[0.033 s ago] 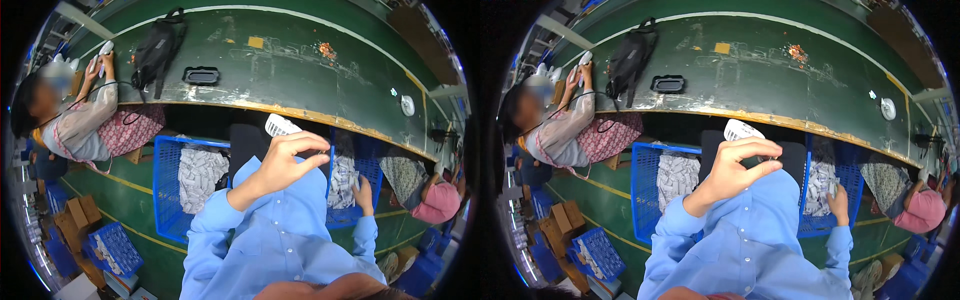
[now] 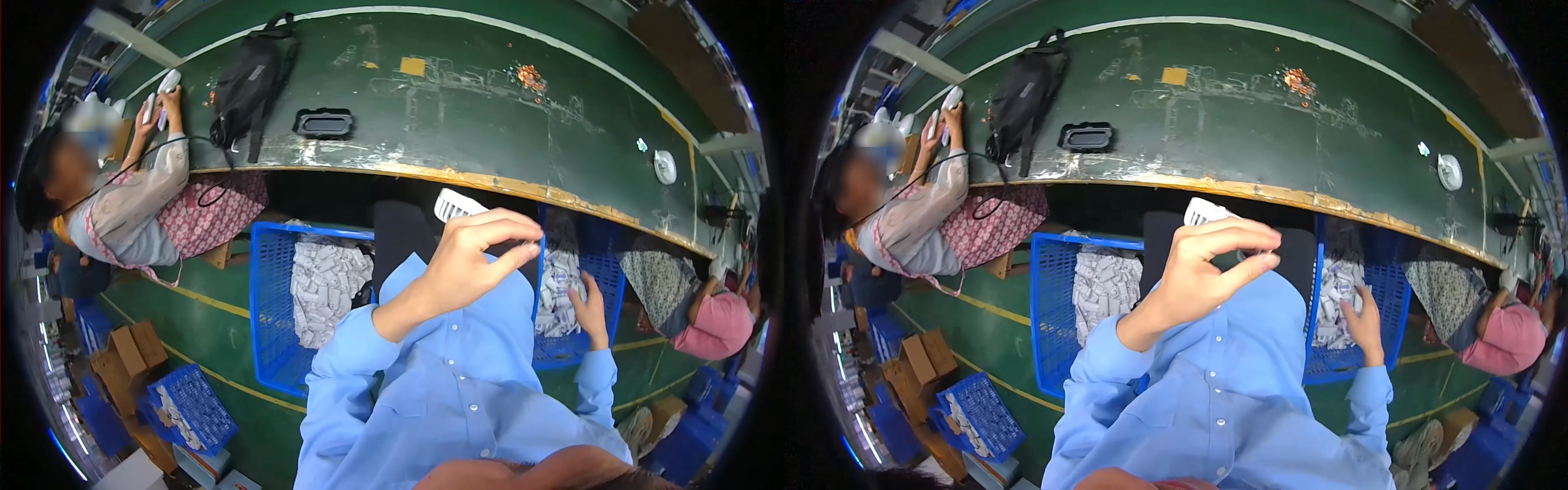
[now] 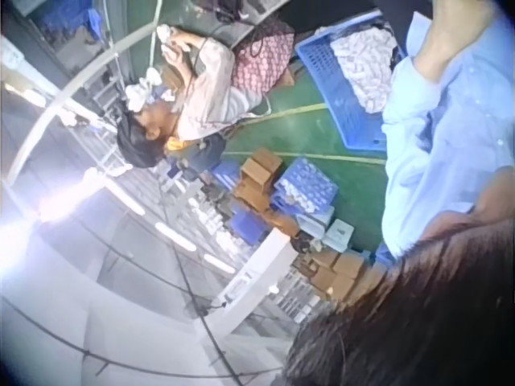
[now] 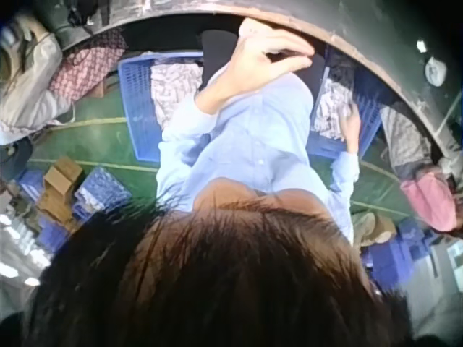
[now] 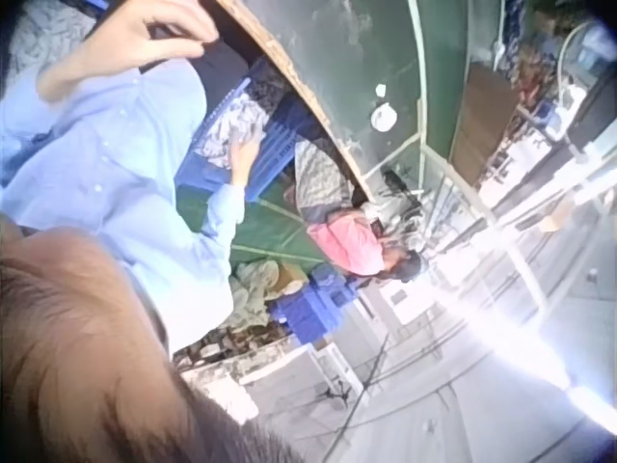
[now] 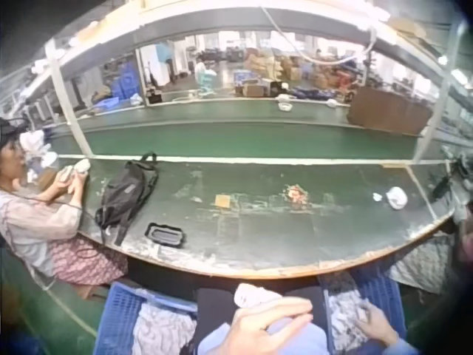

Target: Assembling small handheld electric fans by connecting housing components and internal wiring on a production line.

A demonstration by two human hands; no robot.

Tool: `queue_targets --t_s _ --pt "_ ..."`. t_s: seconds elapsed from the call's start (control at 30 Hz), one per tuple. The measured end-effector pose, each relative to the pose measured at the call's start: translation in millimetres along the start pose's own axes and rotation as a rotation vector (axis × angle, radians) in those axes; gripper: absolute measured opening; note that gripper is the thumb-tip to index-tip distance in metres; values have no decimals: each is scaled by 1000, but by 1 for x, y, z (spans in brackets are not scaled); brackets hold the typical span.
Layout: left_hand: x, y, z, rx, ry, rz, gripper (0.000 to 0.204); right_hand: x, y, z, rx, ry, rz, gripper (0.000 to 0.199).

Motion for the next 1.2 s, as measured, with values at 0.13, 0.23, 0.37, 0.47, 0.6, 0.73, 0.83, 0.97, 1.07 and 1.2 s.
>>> queue_targets --t_s 0.13,0.23,0.37,0.47,0.6,0.73,0.83,0.97,1.07,1.2 --pt "30 22 0 -4 -65 -69 19 -1 6 -185 -525 235 44 87" --pt "52 32 4 139 -131 -58 19 4 29 -220 -749 203 57 87" --pt "63 48 5 149 -248 -37 18 6 43 -238 -670 374 -119 55" --pt "64 59 -1 129 -250 -56 17 1 60 -229 -724 212 -44 49" --pt "78 77 -37 75 -318 -16 15 -23 88 -218 -769 15 42 41" --pt "74 107 -89 55 79 -76 29 -43 147 -202 -718 -318 238 35" --pt "61 116 -116 55 300 -98 34 -65 189 -158 -602 -578 360 36" --pt "7 111 -131 57 523 -30 32 -108 247 -111 -616 -706 435 41" --pt "-37 102 -122 95 694 51 30 -141 285 -76 -578 -709 445 49" --pt "-75 110 -103 165 841 96 31 -198 314 -28 -402 -715 402 81"
Point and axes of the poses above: each hand's wrist, its own y-axis towards the middle knuckle, its own x-axis out of the palm, z = x × y, the point moved 2 cm from there along y, towards the middle knuckle, and after that the axes turned 7 degrees about y, right-handed, at the moved point
